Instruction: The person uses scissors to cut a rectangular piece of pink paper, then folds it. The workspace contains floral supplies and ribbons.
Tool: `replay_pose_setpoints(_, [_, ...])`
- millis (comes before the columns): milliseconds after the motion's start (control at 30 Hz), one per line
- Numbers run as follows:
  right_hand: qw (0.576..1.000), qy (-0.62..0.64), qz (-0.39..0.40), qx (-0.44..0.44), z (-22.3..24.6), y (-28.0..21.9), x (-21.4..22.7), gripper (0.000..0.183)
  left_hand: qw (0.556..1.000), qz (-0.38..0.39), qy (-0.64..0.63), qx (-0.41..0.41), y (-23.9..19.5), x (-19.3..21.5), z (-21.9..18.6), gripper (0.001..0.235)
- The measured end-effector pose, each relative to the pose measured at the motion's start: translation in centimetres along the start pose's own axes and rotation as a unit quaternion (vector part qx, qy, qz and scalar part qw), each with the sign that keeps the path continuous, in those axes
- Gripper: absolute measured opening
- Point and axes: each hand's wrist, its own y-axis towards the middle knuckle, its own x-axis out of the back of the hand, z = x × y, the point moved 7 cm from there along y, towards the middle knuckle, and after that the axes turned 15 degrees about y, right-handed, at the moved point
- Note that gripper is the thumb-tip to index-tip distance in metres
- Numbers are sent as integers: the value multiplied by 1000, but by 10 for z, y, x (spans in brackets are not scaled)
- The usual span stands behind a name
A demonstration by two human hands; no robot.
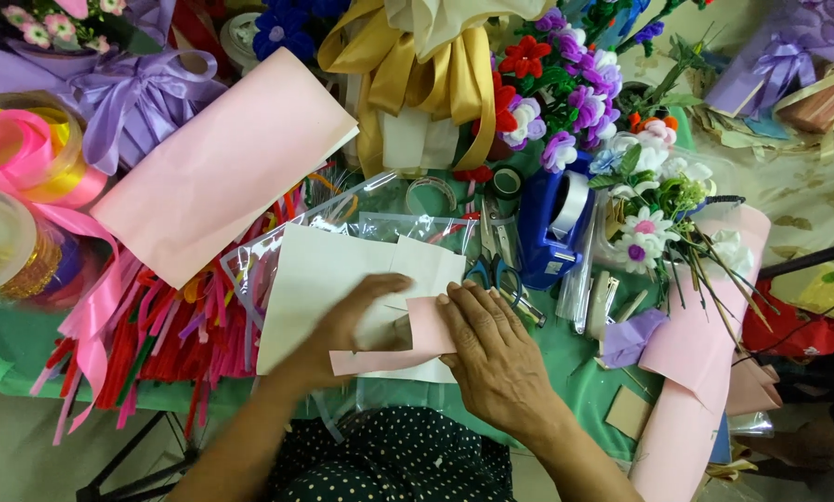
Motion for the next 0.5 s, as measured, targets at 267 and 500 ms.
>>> replay_pose_setpoints(267, [1000,-5,2,-1,6,8,0,54,971,-109,200,-76,-10,43,-92,48])
replay_pose_setpoints(500, [999,32,-11,16,7,7,8,51,926,-32,348,-145,11,-35,-68,70])
